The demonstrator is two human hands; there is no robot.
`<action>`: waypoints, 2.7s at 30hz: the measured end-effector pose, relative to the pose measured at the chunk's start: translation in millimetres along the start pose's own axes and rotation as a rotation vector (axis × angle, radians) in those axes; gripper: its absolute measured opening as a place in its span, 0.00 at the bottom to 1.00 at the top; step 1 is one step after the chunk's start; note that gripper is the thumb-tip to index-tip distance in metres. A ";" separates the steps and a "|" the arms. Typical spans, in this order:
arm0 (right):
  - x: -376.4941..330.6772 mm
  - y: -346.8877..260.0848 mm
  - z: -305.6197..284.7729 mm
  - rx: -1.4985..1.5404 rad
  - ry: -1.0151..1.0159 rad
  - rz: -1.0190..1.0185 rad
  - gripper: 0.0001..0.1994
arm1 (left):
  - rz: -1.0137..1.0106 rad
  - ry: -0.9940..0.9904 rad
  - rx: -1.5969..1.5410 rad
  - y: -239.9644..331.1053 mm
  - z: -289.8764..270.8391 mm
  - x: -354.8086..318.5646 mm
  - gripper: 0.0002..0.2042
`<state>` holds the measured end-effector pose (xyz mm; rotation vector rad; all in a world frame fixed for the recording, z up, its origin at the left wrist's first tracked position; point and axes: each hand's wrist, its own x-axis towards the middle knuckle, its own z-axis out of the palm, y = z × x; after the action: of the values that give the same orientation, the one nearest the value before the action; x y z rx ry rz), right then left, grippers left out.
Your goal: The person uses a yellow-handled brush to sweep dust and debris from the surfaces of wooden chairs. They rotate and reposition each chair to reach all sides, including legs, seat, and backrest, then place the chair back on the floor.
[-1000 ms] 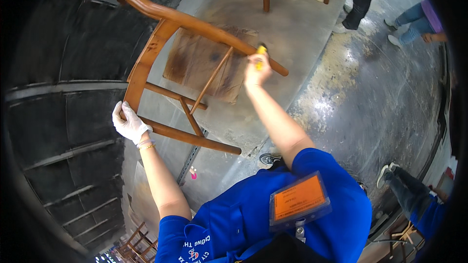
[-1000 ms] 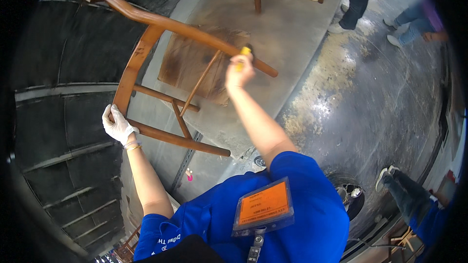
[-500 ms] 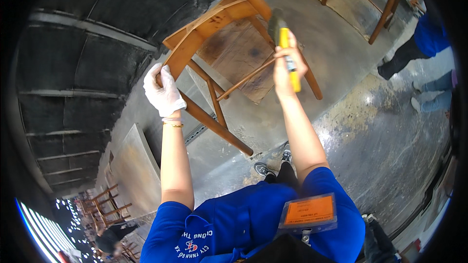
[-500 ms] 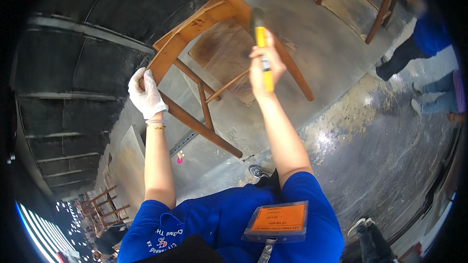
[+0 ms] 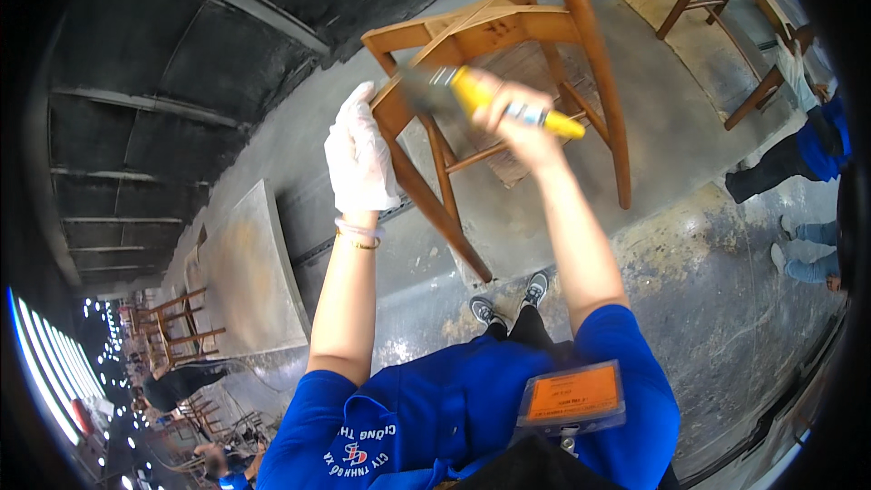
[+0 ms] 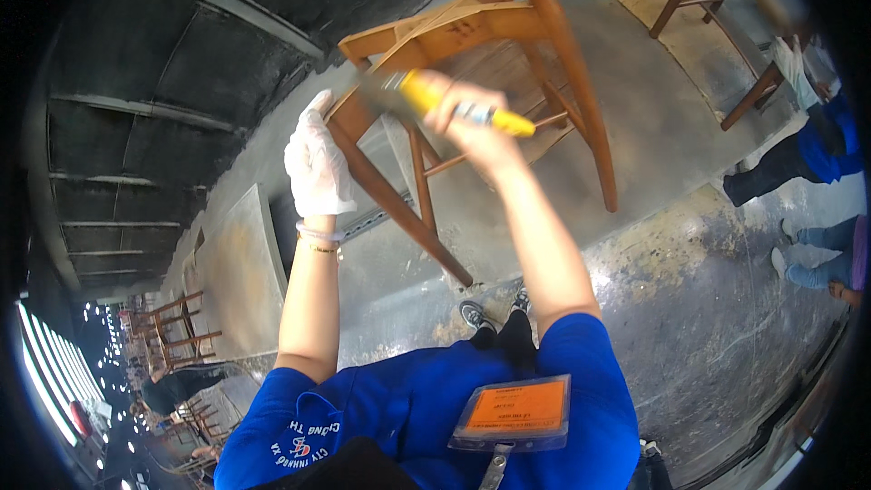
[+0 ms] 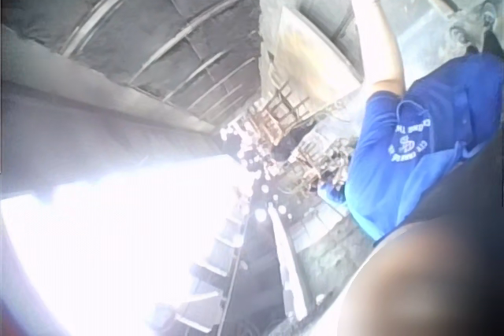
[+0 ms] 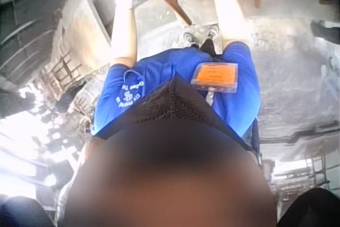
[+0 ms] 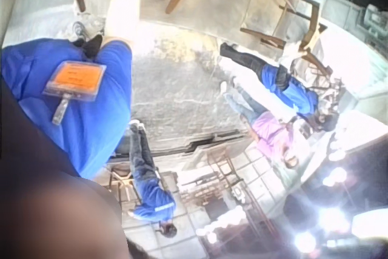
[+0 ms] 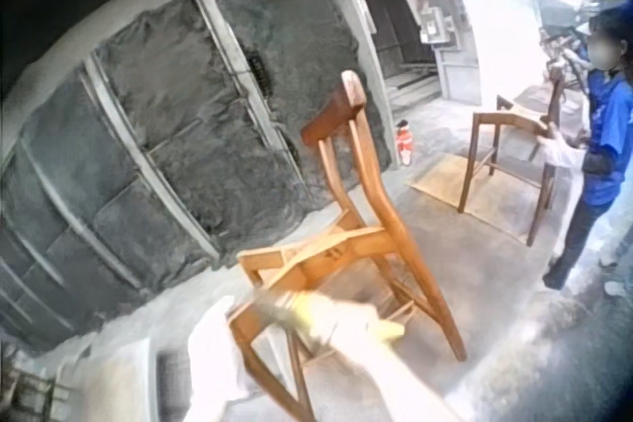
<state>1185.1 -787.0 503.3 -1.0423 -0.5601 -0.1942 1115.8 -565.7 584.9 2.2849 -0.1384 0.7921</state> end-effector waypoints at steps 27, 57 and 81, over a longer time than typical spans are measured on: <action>-257.7 29.8 -0.2 -0.965 -1.122 0.435 0.08 | -0.114 -0.210 -0.488 -42.8 27.4 68.8 0.15; -362.7 78.3 -19.6 0.180 1.118 0.869 0.12 | 0.270 -0.065 -0.083 -3.9 51.2 19.2 0.12; -129.8 135.1 -193.4 -0.698 0.877 0.222 0.10 | 0.079 -0.060 -0.013 29.9 70.7 12.8 0.15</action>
<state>1197.7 -899.1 258.8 -1.5323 0.4598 -0.6377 1152.4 -632.7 570.0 2.3037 -0.2628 0.7604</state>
